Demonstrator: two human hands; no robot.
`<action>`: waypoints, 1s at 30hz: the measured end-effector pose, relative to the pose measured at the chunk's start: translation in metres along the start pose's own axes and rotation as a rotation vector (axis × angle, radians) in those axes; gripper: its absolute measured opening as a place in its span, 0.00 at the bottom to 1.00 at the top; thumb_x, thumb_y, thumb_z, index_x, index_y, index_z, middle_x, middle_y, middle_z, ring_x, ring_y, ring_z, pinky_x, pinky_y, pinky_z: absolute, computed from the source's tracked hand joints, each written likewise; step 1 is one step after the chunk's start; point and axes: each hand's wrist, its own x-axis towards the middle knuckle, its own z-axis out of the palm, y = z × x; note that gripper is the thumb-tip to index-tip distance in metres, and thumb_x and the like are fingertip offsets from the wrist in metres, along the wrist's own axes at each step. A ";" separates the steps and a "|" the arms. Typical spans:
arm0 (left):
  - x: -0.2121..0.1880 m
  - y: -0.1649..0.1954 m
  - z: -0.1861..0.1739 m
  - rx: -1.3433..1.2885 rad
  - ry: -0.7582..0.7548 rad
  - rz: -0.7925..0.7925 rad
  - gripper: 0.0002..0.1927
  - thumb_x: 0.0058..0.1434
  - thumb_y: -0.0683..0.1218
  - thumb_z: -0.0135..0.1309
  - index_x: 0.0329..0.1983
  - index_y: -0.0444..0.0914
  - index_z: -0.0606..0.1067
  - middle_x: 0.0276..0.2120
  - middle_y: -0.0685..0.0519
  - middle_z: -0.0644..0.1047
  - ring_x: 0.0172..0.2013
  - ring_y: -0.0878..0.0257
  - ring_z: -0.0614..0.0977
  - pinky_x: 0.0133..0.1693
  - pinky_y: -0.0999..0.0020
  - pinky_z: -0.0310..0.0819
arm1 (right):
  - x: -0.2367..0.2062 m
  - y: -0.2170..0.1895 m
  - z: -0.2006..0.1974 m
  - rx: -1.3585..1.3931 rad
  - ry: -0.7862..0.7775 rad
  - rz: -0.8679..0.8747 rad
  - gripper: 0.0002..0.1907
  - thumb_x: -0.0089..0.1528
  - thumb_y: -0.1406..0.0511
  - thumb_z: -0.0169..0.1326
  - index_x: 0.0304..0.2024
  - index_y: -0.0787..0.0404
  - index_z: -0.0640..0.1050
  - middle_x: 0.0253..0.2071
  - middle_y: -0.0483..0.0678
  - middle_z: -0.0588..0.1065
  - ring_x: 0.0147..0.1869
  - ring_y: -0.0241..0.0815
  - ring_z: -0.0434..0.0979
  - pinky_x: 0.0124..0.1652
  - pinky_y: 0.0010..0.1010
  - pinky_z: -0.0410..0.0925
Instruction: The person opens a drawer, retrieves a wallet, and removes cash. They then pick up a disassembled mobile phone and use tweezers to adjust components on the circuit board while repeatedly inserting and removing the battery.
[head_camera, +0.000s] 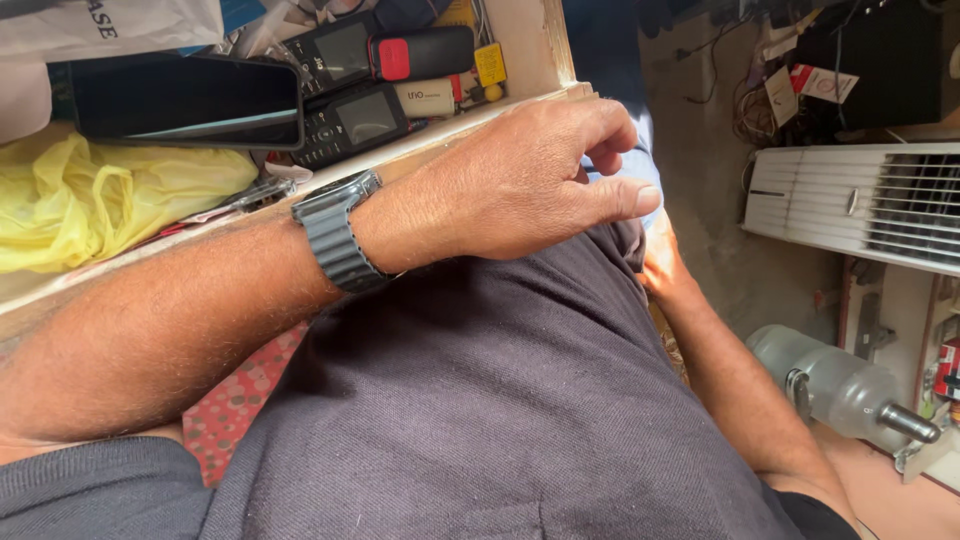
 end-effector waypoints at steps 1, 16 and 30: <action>-0.002 0.000 0.000 -0.002 0.005 0.018 0.23 0.65 0.59 0.58 0.45 0.34 0.78 0.40 0.48 0.79 0.40 0.59 0.84 0.41 0.65 0.79 | 0.001 -0.001 0.001 -0.166 -0.033 -0.057 0.24 0.71 0.61 0.50 0.67 0.64 0.65 0.60 0.52 0.70 0.63 0.42 0.73 0.60 0.35 0.69; -0.064 -0.012 -0.026 0.217 0.069 0.068 0.24 0.65 0.56 0.59 0.51 0.31 0.75 0.43 0.42 0.81 0.46 0.47 0.83 0.49 0.55 0.76 | 0.055 -0.013 0.045 -0.617 -0.193 -0.263 0.12 0.74 0.67 0.49 0.59 0.65 0.70 0.54 0.49 0.73 0.58 0.38 0.74 0.57 0.30 0.71; -0.229 -0.011 -0.070 0.037 0.547 -0.492 0.10 0.63 0.48 0.59 0.32 0.37 0.80 0.26 0.50 0.81 0.27 0.57 0.81 0.31 0.64 0.75 | 0.057 0.013 0.026 -0.903 -0.068 -0.085 0.05 0.75 0.70 0.51 0.51 0.67 0.76 0.48 0.51 0.77 0.51 0.37 0.77 0.54 0.28 0.71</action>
